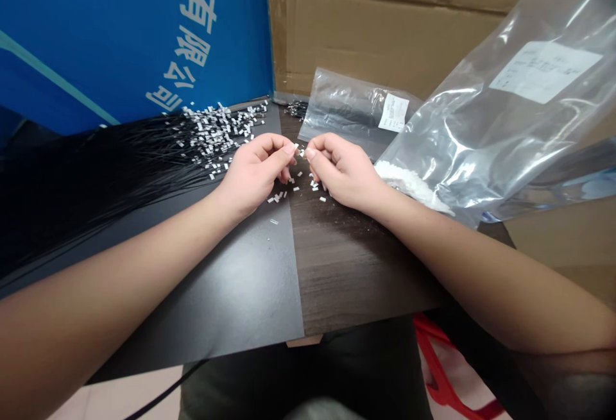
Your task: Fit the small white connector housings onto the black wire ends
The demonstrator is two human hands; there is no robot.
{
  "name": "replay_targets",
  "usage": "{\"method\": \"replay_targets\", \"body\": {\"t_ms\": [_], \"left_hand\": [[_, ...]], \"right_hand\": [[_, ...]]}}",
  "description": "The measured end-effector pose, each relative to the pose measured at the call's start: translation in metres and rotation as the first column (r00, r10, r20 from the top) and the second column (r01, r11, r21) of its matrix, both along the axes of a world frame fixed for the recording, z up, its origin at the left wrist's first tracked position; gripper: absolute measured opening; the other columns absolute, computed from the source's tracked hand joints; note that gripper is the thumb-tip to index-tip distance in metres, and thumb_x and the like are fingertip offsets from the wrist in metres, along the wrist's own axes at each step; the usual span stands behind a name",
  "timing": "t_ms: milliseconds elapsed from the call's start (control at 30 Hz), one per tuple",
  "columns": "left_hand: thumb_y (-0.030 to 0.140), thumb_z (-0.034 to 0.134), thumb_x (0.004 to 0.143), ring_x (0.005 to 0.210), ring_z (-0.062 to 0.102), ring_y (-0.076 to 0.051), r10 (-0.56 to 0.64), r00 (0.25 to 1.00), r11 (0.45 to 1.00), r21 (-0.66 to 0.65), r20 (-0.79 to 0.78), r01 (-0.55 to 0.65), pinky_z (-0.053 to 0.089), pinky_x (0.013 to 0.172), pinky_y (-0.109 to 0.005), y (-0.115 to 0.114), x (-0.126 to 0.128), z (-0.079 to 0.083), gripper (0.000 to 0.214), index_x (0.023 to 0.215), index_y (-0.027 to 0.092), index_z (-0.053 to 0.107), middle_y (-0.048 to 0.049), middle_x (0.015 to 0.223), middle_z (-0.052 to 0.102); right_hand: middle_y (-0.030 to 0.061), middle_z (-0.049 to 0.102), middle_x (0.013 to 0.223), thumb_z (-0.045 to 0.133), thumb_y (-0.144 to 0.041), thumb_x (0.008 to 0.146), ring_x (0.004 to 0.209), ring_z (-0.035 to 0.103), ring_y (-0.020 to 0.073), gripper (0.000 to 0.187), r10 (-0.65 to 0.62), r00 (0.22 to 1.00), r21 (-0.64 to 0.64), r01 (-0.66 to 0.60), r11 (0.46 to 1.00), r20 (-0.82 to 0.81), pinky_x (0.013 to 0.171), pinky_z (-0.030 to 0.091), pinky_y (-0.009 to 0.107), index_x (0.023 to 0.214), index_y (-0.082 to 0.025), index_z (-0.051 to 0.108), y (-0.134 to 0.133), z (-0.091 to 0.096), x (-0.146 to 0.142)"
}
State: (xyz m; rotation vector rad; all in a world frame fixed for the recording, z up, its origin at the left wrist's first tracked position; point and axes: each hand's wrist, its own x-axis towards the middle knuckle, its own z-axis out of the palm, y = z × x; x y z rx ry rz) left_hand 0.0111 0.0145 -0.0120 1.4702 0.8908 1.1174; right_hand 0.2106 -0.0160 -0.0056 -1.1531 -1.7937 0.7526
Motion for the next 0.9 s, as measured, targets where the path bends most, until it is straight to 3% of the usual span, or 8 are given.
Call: {"method": "replay_targets", "body": {"t_ms": [333, 600, 767, 900], "left_hand": [[0.041, 0.082, 0.091, 0.06, 0.059, -0.011, 0.003, 1.0, 1.0, 0.0, 0.006, -0.003, 0.048, 0.056, -0.025, 0.001, 0.001, 0.0, 0.025, 0.087, 0.021, 0.069, -0.001, 0.08, 0.067], [0.042, 0.085, 0.09, 0.06, 0.06, -0.011, 0.005, 1.0, 1.0, -0.009, 0.03, -0.005, 0.049, 0.056, -0.024, 0.001, 0.0, -0.002, 0.026, 0.088, 0.02, 0.07, -0.0015, 0.081, 0.07], [0.042, 0.085, 0.09, 0.059, 0.059, -0.01, 0.006, 0.999, 1.0, -0.009, 0.041, -0.006, 0.048, 0.056, -0.024, 0.001, 0.0, -0.002, 0.027, 0.087, 0.02, 0.07, -0.0011, 0.08, 0.069], [0.04, 0.085, 0.091, 0.059, 0.059, -0.01, 0.001, 0.999, 1.0, -0.008, 0.053, -0.001, 0.047, 0.056, -0.024, 0.002, 0.0, -0.003, 0.025, 0.087, 0.02, 0.07, -0.0005, 0.079, 0.067]], "right_hand": [[-0.0035, 0.063, 0.07, 0.061, -0.033, 0.107, 0.062, 0.053, 0.0148, 0.015, 0.011, 0.999, -0.041, -0.014, 0.999, -0.051, 0.06, 0.039, 0.03, 0.096, -0.023, 0.063, 0.003, -0.005, 0.0], [-0.0026, 0.069, 0.069, 0.067, -0.038, 0.108, 0.05, 0.057, 0.0099, 0.02, 0.056, 0.956, -0.247, -0.131, 0.96, -0.288, 0.049, 0.043, 0.025, 0.097, -0.021, 0.063, 0.008, -0.005, -0.003], [-0.0011, 0.073, 0.068, 0.078, -0.045, 0.103, 0.045, 0.059, 0.0088, 0.032, 0.091, 0.906, -0.267, -0.216, 0.939, -0.413, 0.042, 0.038, 0.022, 0.096, -0.02, 0.06, 0.011, -0.006, -0.003], [-0.0007, 0.075, 0.069, 0.077, -0.042, 0.105, 0.043, 0.06, 0.0079, 0.029, 0.08, 0.895, -0.294, -0.227, 0.928, -0.439, 0.04, 0.038, 0.02, 0.095, -0.019, 0.06, 0.009, -0.002, -0.005]]}}
